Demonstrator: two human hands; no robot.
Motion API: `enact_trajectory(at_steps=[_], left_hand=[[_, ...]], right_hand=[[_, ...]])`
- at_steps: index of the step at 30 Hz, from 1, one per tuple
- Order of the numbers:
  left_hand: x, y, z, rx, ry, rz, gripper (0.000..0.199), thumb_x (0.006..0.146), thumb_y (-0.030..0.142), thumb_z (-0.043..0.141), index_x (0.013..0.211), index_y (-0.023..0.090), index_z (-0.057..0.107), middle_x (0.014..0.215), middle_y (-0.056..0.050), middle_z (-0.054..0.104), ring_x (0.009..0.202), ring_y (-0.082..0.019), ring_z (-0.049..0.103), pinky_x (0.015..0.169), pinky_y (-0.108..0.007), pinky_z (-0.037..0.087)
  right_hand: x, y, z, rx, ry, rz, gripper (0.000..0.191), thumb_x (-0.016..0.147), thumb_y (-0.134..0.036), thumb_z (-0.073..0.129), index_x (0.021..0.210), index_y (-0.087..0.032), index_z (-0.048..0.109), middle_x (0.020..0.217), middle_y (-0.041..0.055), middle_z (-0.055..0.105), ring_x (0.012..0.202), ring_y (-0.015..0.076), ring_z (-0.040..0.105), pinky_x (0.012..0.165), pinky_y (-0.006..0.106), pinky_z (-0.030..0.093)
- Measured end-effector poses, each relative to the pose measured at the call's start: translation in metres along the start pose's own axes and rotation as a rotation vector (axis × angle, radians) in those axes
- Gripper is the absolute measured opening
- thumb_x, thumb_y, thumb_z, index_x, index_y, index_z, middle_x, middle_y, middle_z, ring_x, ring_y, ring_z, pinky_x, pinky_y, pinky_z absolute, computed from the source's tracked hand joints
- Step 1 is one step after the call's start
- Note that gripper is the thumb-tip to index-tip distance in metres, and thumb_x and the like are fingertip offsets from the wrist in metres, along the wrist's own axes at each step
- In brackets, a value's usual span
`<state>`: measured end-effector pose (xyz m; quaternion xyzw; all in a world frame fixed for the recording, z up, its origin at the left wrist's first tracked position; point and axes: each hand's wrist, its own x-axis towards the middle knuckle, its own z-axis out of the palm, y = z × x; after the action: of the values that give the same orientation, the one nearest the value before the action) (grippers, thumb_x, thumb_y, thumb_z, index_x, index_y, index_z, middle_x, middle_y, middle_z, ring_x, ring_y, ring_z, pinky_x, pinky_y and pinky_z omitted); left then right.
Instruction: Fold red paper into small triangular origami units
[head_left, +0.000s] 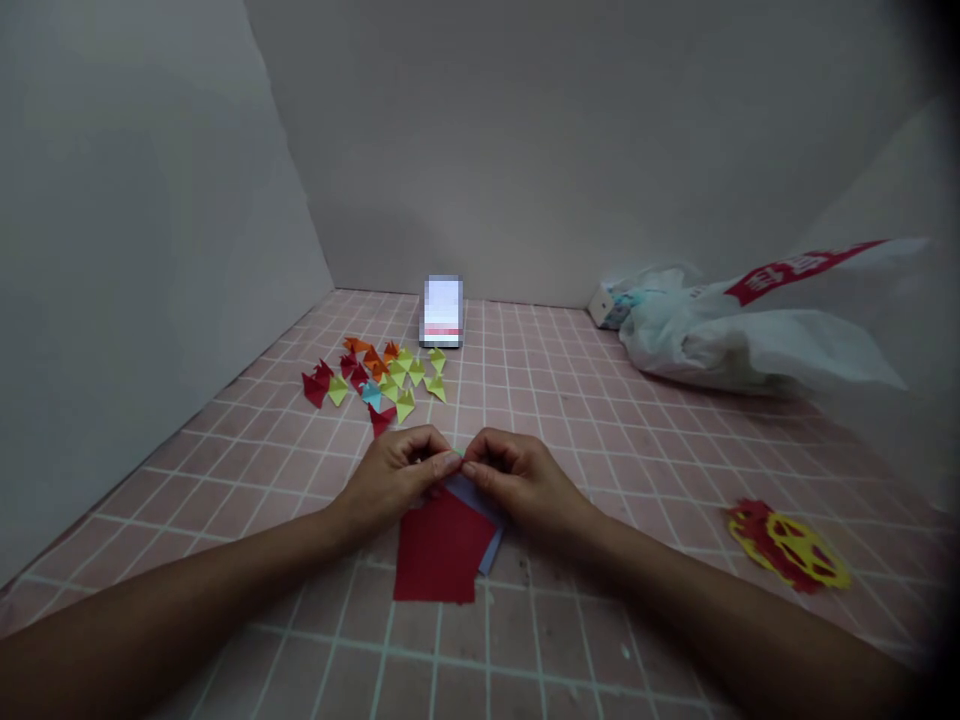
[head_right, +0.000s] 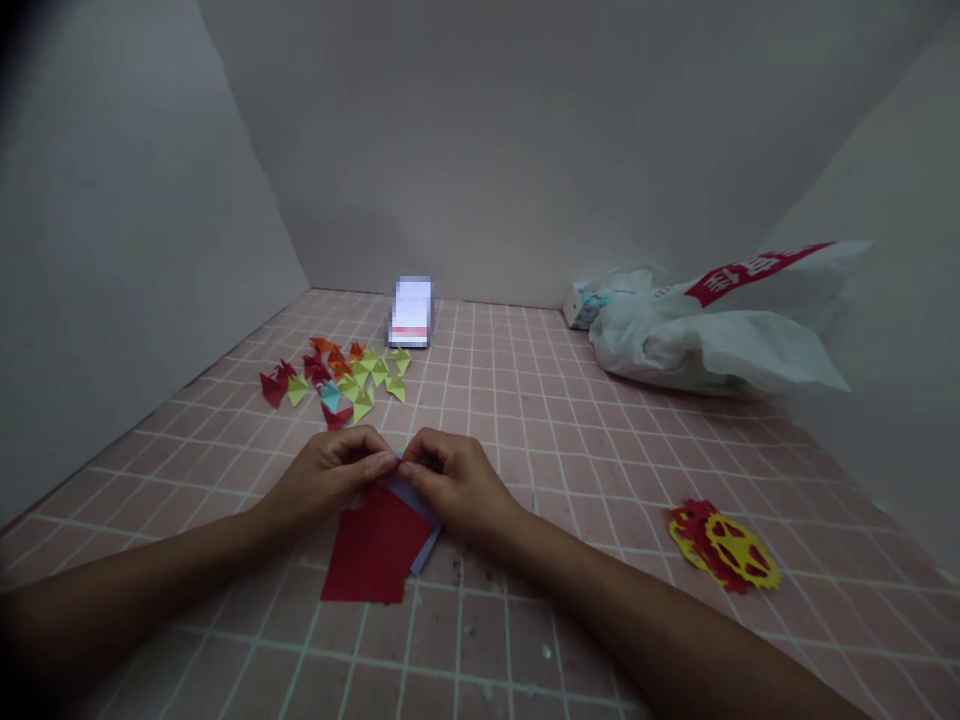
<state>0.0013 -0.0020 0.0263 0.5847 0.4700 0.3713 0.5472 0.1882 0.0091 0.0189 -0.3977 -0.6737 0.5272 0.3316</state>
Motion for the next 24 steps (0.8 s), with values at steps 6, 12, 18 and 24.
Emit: enact_trajectory(at_steps=[6, 12, 18, 24], left_hand=[[-0.0004, -0.0007, -0.0009, -0.039, 0.011, -0.056, 0.032, 0.085, 0.044, 0.063, 0.068, 0.016, 0.058, 0.059, 0.002, 0.055, 0.054, -0.011, 0.051, 0.052, -0.021, 0.04], [-0.0002, -0.0026, 0.0009, -0.062, 0.043, -0.036, 0.021, 0.081, 0.036, 0.07, 0.08, 0.016, 0.063, 0.063, 0.003, 0.059, 0.056, -0.01, 0.053, 0.053, -0.02, 0.042], [-0.0002, -0.0023, 0.0006, -0.031, 0.016, -0.03, 0.022, 0.081, 0.037, 0.07, 0.076, 0.016, 0.061, 0.063, 0.002, 0.058, 0.056, -0.011, 0.052, 0.052, -0.021, 0.039], [-0.0024, 0.0024, 0.0017, 0.018, 0.045, 0.066, 0.02, 0.082, 0.034, 0.068, 0.07, 0.017, 0.064, 0.058, 0.004, 0.05, 0.05, -0.009, 0.045, 0.048, -0.021, 0.034]], right_hand=[[-0.0015, 0.0, -0.0005, 0.067, 0.048, -0.001, 0.016, 0.088, -0.031, 0.057, 0.077, -0.02, 0.053, 0.062, -0.0045, 0.045, 0.055, 0.0108, 0.039, 0.051, 0.023, 0.031], [0.0, 0.0016, -0.0015, 0.076, 0.102, -0.023, 0.014, 0.087, -0.029, 0.059, 0.078, -0.02, 0.053, 0.065, -0.0042, 0.047, 0.055, 0.0099, 0.04, 0.049, 0.023, 0.031], [0.0013, -0.0021, -0.0012, 0.098, 0.06, 0.005, 0.014, 0.083, -0.028, 0.061, 0.074, -0.018, 0.056, 0.063, -0.0036, 0.051, 0.056, 0.0105, 0.043, 0.05, 0.022, 0.033], [-0.0004, -0.0034, 0.0023, 0.163, 0.061, 0.021, 0.018, 0.085, -0.034, 0.062, 0.078, -0.019, 0.055, 0.063, -0.0048, 0.049, 0.053, 0.0097, 0.04, 0.05, 0.023, 0.031]])
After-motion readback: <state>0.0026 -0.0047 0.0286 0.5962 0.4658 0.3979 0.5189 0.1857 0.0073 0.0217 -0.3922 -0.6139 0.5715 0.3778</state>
